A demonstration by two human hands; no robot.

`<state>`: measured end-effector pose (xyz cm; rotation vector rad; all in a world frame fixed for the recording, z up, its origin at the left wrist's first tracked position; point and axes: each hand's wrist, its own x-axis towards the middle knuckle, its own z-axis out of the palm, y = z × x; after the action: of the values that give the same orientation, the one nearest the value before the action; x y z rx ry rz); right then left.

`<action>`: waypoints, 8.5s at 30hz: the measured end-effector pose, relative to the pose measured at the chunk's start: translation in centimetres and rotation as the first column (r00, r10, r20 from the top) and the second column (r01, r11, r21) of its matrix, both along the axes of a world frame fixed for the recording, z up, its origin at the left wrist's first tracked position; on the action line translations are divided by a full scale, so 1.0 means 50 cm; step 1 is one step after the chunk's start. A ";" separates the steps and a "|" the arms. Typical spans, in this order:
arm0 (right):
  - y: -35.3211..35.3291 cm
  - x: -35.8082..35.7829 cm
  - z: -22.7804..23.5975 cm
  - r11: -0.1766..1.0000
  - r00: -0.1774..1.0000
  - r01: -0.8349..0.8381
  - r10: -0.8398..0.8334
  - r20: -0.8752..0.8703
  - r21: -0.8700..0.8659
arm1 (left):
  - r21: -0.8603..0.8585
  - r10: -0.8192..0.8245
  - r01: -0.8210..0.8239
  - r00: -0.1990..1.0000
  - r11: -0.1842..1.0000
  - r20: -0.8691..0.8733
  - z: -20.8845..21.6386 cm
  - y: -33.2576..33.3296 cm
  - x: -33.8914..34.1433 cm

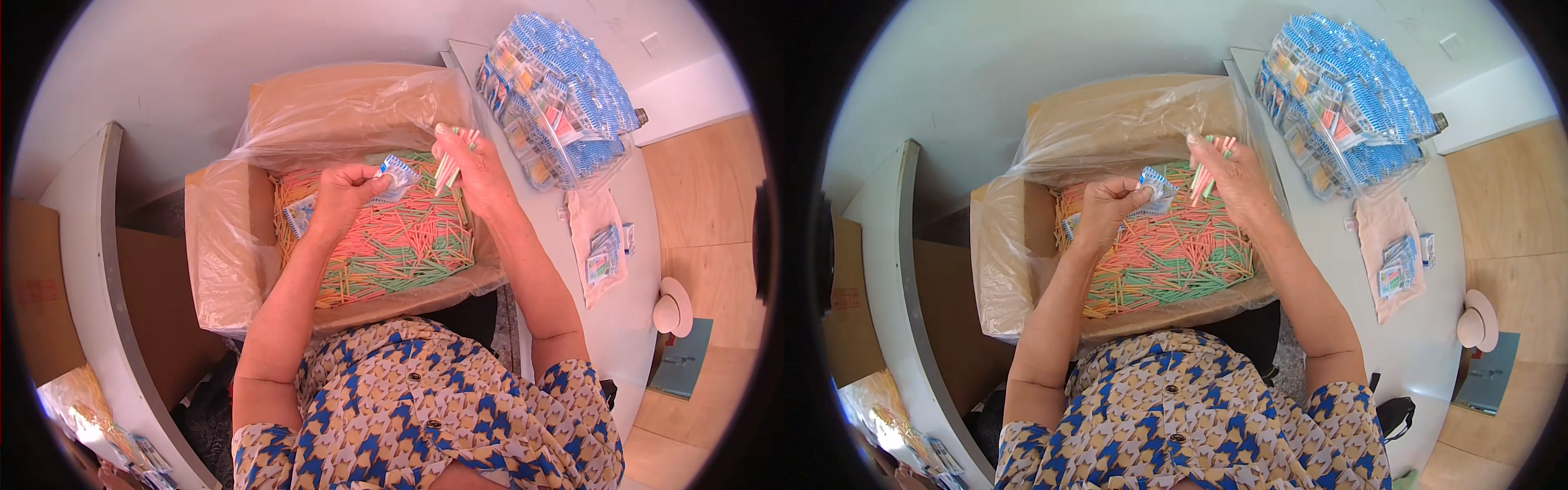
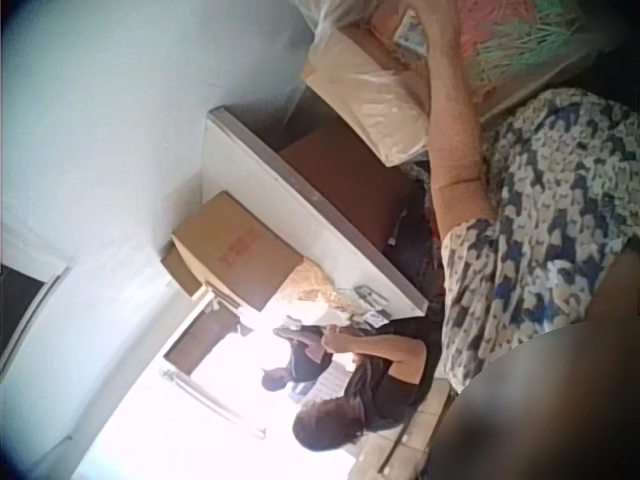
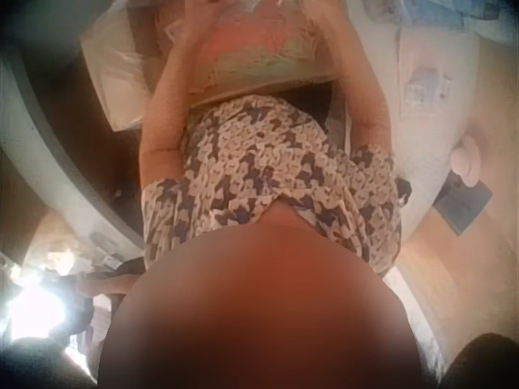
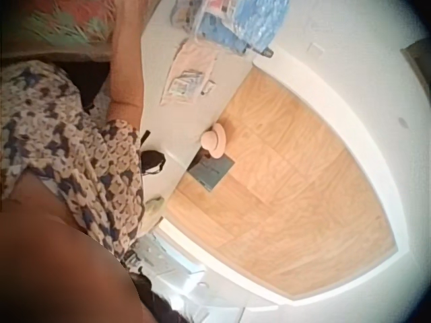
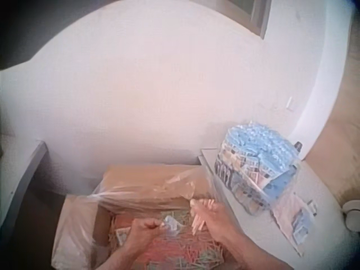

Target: Identify and organize small blue packets from a cardboard box filled with protective packing strips.

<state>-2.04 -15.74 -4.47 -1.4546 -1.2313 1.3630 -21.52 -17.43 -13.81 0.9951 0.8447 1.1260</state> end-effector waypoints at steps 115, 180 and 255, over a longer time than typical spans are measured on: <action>0.000 0.016 0.050 0.955 0.974 -0.103 0.154 -0.167 0.280 | -0.012 0.036 -0.035 0.997 0.999 0.067 0.026 0.006 -0.018; -0.070 -0.021 -0.026 0.811 0.990 -0.046 -0.042 0.138 0.583 | -0.106 -0.103 0.117 0.986 0.987 0.128 0.007 0.002 -0.003; -0.059 -0.064 -0.156 0.587 0.361 -0.801 0.633 0.685 -0.119 | 0.343 0.432 -0.266 0.613 0.901 -0.661 -0.028 -0.011 -0.078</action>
<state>-5.26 -18.71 -12.27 -1.2722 -2.7033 1.1076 -25.43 -17.98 -15.21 1.5527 1.6575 1.1632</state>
